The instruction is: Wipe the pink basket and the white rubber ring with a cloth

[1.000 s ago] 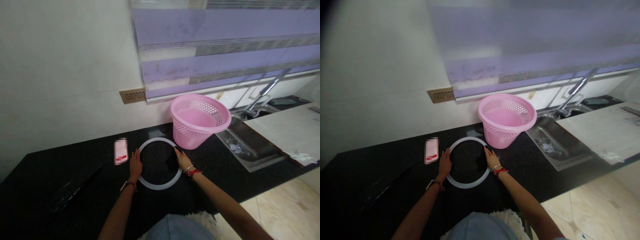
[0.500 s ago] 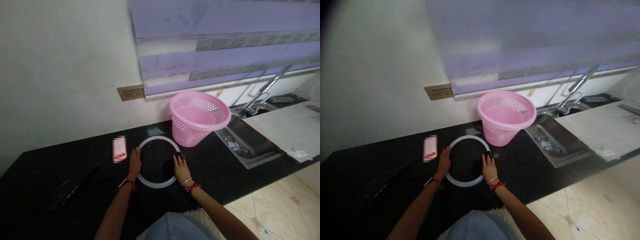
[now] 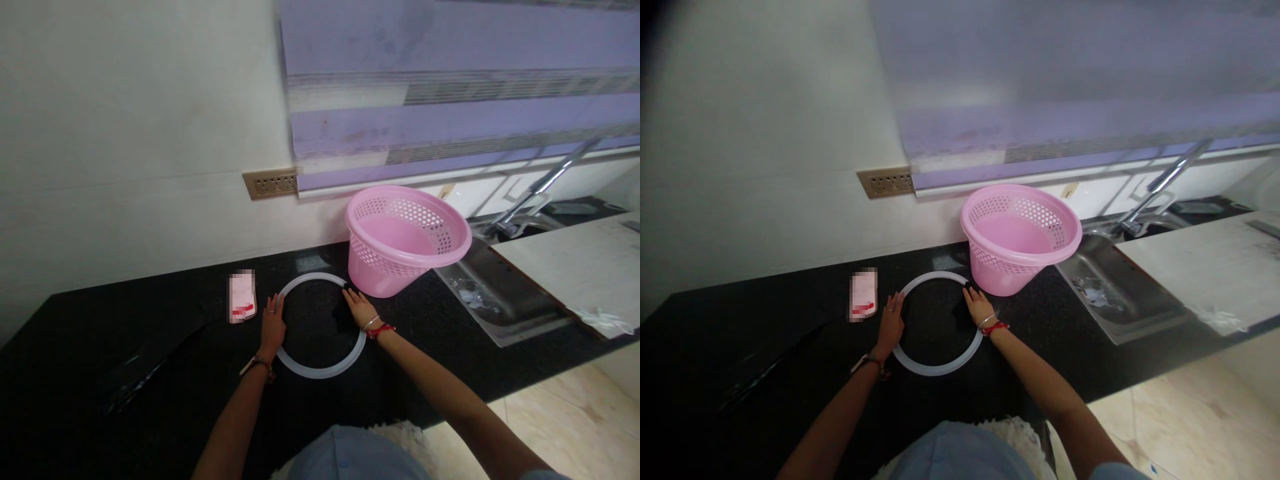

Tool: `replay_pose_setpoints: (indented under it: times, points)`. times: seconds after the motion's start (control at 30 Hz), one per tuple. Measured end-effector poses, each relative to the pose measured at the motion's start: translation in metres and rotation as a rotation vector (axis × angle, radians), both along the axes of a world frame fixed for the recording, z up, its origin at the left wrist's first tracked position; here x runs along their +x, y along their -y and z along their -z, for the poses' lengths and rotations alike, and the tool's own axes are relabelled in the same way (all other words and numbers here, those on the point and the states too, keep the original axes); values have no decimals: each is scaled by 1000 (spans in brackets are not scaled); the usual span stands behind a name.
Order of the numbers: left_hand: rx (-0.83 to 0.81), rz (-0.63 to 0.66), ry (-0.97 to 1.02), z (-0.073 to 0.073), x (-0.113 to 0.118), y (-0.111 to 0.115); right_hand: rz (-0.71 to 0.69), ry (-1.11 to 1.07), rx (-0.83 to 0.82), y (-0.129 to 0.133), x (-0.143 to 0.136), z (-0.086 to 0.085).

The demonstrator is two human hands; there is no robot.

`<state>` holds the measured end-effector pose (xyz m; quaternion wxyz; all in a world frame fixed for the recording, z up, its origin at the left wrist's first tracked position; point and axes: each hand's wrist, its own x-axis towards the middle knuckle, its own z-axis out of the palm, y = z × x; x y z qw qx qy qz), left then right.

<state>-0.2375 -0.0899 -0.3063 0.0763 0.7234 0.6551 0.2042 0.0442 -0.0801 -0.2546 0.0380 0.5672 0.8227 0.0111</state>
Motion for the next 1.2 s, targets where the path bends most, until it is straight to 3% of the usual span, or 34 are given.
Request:
replay_pose_setpoints:
  times: [0.13, 0.3, 0.47, 0.87, 1.2]
  points:
    - [-31, -18, -50, -1, 2, 0, 119, 15, 97, 42, 1, 10]
    - [-42, 11, -90, -3, 2, 0, 136, 17, 142, 105, -5, 15]
    - [-22, 71, -112, -2, -1, -1, 202, 31, 128, 122, -21, 10]
    - [18, 126, 15, 1, -4, -1, 168, -66, 25, 61, -3, 12]
    - [5, 112, 68, 0, -2, 1, -190, -59, -166, -37, 2, -10]
